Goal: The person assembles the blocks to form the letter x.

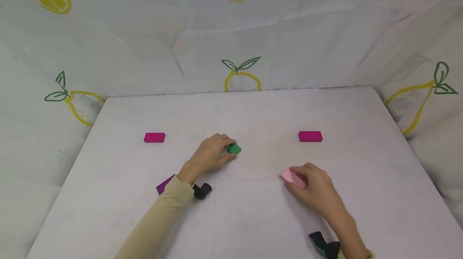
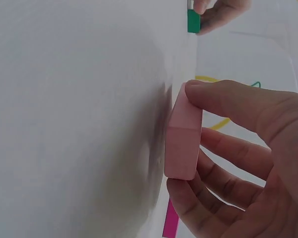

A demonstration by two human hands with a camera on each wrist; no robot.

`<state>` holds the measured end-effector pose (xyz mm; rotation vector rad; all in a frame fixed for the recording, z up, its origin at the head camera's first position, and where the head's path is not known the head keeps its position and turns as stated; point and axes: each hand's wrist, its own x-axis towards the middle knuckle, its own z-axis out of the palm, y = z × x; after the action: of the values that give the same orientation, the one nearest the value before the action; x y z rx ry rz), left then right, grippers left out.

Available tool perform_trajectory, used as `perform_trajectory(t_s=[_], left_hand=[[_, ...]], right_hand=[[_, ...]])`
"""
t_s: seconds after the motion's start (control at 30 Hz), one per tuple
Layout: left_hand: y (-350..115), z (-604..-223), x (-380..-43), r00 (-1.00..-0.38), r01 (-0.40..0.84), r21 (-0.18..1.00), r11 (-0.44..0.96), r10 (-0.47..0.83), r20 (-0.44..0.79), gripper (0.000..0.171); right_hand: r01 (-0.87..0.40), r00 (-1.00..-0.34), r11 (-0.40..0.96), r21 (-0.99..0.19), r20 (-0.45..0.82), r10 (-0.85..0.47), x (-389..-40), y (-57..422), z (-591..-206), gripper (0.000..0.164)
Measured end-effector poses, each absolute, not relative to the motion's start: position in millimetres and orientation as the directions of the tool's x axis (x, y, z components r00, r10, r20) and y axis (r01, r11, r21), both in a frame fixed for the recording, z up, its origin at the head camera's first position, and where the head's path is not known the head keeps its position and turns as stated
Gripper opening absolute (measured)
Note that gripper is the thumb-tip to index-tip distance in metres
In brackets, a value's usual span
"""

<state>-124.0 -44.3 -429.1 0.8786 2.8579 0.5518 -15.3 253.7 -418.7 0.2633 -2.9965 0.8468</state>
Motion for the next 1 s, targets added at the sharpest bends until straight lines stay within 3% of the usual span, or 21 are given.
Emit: perform_trajectory(t_s=[1.0], left_hand=[[-42.4, -427.6, -125.9, -0.845, 0.493, 0.378, 0.784, 0.534, -0.004, 0.042]], right_hand=[[-0.230, -0.971, 0.774, -0.590, 0.085, -0.224, -56.1, 184.1, -411.9, 0.037]])
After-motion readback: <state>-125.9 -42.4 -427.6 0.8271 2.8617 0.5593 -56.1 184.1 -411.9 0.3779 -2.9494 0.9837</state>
